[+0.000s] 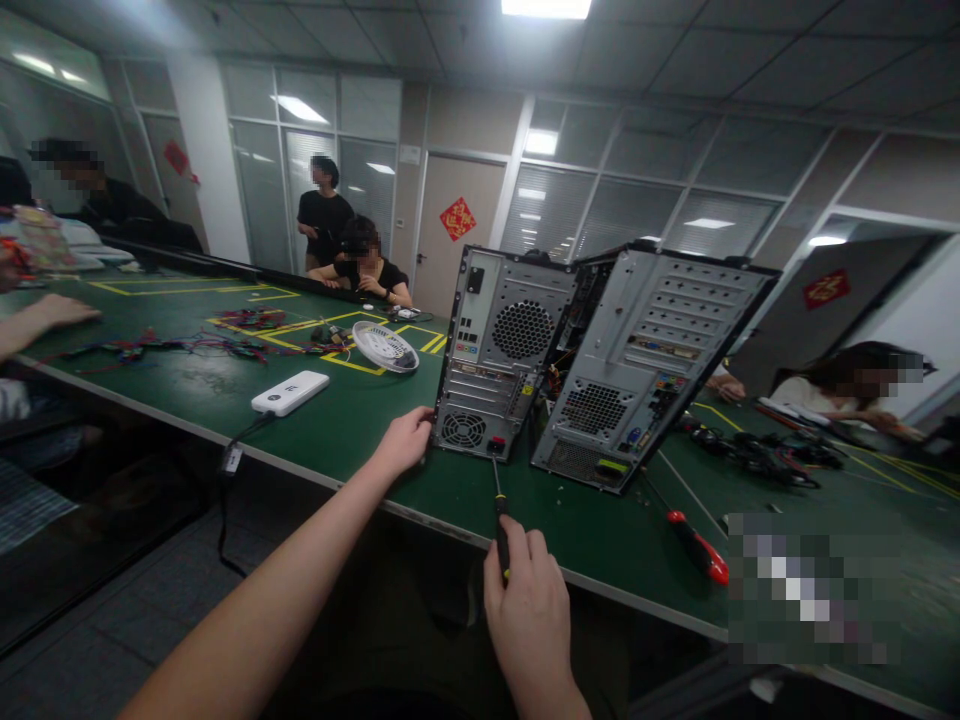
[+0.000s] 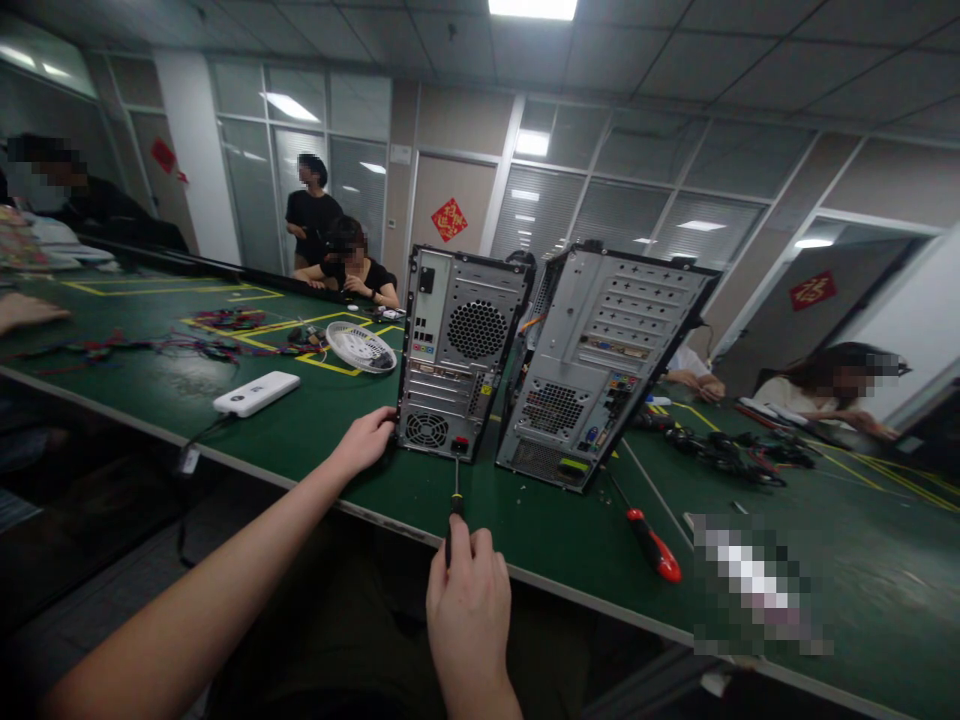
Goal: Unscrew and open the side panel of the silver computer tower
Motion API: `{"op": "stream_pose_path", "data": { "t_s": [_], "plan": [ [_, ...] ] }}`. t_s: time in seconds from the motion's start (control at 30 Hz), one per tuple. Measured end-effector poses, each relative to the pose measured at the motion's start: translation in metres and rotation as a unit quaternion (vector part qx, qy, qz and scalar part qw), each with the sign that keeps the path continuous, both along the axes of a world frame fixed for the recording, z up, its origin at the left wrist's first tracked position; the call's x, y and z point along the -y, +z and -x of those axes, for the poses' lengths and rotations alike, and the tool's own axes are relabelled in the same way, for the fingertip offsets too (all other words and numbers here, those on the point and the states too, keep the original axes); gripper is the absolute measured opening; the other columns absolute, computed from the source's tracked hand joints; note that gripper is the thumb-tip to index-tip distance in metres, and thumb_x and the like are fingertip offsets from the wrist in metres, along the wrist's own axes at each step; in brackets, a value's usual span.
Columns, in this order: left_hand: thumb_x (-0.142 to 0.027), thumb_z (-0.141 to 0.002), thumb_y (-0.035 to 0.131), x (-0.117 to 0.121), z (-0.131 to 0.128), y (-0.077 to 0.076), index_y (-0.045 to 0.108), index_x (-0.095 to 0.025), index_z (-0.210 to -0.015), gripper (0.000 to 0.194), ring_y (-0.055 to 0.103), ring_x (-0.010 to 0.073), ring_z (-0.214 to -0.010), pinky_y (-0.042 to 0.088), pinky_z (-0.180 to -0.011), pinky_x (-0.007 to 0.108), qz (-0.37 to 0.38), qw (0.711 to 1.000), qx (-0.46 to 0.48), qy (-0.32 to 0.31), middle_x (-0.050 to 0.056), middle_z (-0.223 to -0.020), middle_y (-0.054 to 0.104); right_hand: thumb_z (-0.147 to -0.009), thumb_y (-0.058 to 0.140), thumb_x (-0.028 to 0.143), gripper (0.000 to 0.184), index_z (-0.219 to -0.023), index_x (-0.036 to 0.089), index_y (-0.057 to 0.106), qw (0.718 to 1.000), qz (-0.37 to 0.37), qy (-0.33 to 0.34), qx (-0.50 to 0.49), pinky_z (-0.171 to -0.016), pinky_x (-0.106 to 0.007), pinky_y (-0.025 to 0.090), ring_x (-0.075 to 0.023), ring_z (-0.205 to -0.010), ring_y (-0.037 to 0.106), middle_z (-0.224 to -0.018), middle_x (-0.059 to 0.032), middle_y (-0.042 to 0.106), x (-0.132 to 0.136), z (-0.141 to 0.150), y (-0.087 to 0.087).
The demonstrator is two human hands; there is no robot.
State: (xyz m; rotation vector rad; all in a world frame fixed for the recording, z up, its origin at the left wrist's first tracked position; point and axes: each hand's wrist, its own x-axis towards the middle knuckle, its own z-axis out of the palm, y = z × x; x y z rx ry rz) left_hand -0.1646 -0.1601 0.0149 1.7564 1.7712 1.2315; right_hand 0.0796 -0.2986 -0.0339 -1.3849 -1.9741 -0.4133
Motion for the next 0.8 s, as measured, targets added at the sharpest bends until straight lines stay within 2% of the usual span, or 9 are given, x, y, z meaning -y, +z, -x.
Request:
{"op": "stream_pose_path", "data": {
  "t_s": [0.1, 0.27, 0.37, 0.5, 0.67, 0.8],
  "plan": [
    [-0.021, -0.096, 0.042, -0.0001, 0.0003, -0.0007, 0.073, -0.02, -0.128, 0.044, 0.069, 0.0243, -0.124, 0.051, -0.108, 0.033, -0.003, 1.0, 0.005, -0.003, 0.008, -0.132, 0.076, -0.111, 0.041, 0.044, 0.032, -0.124, 0.021, 0.059, 1.0, 0.002, 0.005, -0.013, -0.071, -0.038, 0.049, -0.0248, -0.079, 0.066, -0.097, -0.0091, 0.068, 0.0001, 0.0016, 0.0023],
    [-0.021, -0.096, 0.042, -0.0019, 0.0011, -0.0023, 0.073, -0.019, -0.128, 0.044, 0.069, 0.0239, -0.123, 0.051, -0.108, 0.033, -0.005, 1.0, 0.009, -0.007, 0.008, -0.132, 0.076, -0.112, 0.04, 0.046, 0.036, -0.124, 0.017, 0.055, 0.998, -0.017, 0.012, -0.065, -0.071, -0.038, 0.053, -0.0259, -0.083, 0.068, -0.102, -0.0129, 0.07, -0.0027, 0.002, -0.0011],
    [-0.021, -0.096, 0.043, -0.0026, 0.0015, -0.0031, 0.073, -0.019, -0.127, 0.044, 0.069, 0.024, -0.123, 0.052, -0.108, 0.032, -0.008, 1.0, 0.007, -0.005, 0.008, -0.131, 0.076, -0.111, 0.041, 0.05, 0.036, -0.12, 0.018, 0.057, 0.995, -0.015, 0.017, -0.099, -0.07, -0.037, 0.054, -0.0257, -0.082, 0.068, -0.098, -0.0115, 0.069, -0.0034, 0.0009, -0.0027],
    [-0.022, -0.096, 0.042, -0.0024, 0.0017, -0.0038, 0.073, -0.02, -0.127, 0.044, 0.074, 0.0231, -0.112, 0.055, -0.101, 0.031, -0.002, 1.0, 0.019, -0.006, 0.008, -0.127, 0.077, -0.11, 0.043, 0.052, 0.038, -0.118, 0.019, 0.059, 0.992, -0.009, 0.036, -0.12, -0.072, -0.037, 0.055, -0.0258, -0.085, 0.068, -0.097, -0.0103, 0.066, -0.0022, 0.0001, -0.0004],
    [-0.022, -0.096, 0.043, -0.0029, 0.0016, -0.0044, 0.073, -0.019, -0.127, 0.043, 0.076, 0.0223, -0.104, 0.056, -0.101, 0.031, 0.0, 1.0, 0.022, -0.006, 0.008, -0.123, 0.079, -0.111, 0.04, 0.05, 0.041, -0.125, 0.019, 0.061, 0.995, -0.019, 0.026, -0.092, -0.072, -0.037, 0.054, -0.0257, -0.084, 0.068, -0.099, -0.0112, 0.065, -0.0011, -0.0005, 0.0029],
    [-0.02, -0.095, 0.047, -0.0034, 0.0008, -0.0038, 0.075, -0.019, -0.124, 0.041, 0.073, 0.0225, -0.115, 0.052, -0.107, 0.03, -0.017, 1.0, 0.013, 0.011, 0.008, -0.128, 0.078, -0.112, 0.036, 0.048, 0.042, -0.127, 0.017, 0.061, 0.999, -0.026, 0.008, -0.033, -0.068, -0.037, 0.051, -0.0253, -0.075, 0.068, -0.092, -0.01, 0.07, -0.0027, -0.0025, -0.0001]
  ]
}}
